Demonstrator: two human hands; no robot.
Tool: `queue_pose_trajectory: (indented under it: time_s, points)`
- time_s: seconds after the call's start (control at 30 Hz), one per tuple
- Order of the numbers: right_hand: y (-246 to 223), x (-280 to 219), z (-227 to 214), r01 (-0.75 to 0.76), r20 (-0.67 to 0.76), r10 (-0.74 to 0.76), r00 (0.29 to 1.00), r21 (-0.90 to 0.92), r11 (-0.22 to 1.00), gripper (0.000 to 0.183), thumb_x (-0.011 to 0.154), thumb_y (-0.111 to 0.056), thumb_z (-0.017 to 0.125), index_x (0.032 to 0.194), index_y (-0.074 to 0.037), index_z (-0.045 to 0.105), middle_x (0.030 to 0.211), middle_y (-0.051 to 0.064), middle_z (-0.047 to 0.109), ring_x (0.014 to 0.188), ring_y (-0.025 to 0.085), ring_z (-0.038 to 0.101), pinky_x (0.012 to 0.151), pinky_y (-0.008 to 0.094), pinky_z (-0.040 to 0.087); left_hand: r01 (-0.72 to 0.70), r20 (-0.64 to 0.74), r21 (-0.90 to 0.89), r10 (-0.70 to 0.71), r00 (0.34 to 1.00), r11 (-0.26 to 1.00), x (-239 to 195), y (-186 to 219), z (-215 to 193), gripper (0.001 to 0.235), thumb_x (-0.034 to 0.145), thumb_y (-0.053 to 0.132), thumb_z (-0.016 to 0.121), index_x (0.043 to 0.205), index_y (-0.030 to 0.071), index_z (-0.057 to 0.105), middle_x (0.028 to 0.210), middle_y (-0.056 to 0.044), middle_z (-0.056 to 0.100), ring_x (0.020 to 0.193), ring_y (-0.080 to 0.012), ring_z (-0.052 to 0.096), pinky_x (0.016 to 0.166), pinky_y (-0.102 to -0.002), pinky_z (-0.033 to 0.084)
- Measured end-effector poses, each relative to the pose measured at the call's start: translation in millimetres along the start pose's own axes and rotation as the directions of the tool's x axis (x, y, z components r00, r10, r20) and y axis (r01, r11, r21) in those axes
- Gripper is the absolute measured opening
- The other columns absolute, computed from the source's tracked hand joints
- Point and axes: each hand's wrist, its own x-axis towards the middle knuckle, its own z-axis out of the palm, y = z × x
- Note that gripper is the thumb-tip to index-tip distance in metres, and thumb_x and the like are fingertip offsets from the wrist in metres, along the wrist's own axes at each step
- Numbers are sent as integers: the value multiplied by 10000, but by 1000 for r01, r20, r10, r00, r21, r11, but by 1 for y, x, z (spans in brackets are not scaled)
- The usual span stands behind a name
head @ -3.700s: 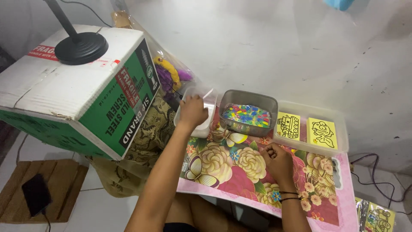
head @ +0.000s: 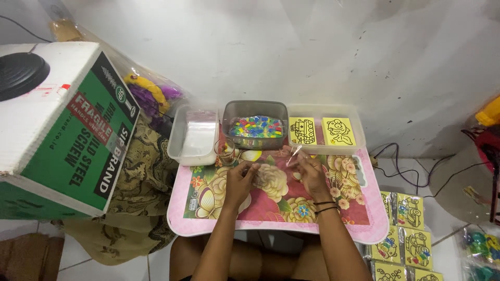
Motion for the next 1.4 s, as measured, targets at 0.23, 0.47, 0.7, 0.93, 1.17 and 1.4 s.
queue_pose_trajectory:
  time_s: [0.23,0.47,0.7,0.93,1.17,1.4]
  points:
    - [-41,-6,37,-19,-97,33,995,139,990,288,1007,-232,576,1029,-19,769,1043,175,761,869,251,735,714,332,551,-2,-23,-35,1,1000,999,3,-15,-2,242,975,234,698,825,50,745,528,-102,640,503,-147,569,531,-301,466]
    - [-14,5,6,82,-223,-60,973,91,992,423,1031,-358,484,1006,-22,740,968,127,734,780,183,687,599,249,515,8,-62,-112,-15,998,994,1,-14,-6,220,991,229,678,897,58,779,633,-89,682,648,-125,573,634,-315,511]
    - [-30,-6,9,187,-371,-368,852,-441,878,379,1030,-299,539,880,-6,727,699,101,614,633,145,572,509,219,481,14,-78,-197,-30,996,980,1,-13,-6,232,1009,215,643,924,66,798,688,-34,674,706,-121,558,712,-306,515]
    - [-74,29,-7,271,-148,-741,655,-870,413,121,943,-157,695,834,-104,705,797,67,589,833,278,589,888,375,415,12,-96,-212,-33,995,977,-2,-11,-4,293,1023,295,629,955,66,800,718,-25,675,688,-126,568,714,-311,518]
    - [-90,122,-74,-73,-65,-258,964,-997,-22,229,740,-229,758,943,-126,780,985,110,645,1004,395,655,884,471,543,21,-112,-251,-51,992,968,-1,-8,-3,299,1067,182,498,1013,67,767,639,-65,662,570,-136,625,652,-273,529]
    - [-105,131,-52,-199,-312,221,924,-886,-419,292,797,-281,774,1005,-84,722,1009,138,722,923,355,717,793,453,606,40,-74,-359,-71,995,933,7,-37,-4,373,1051,365,482,1039,50,681,665,-128,706,476,-132,570,472,-244,438]
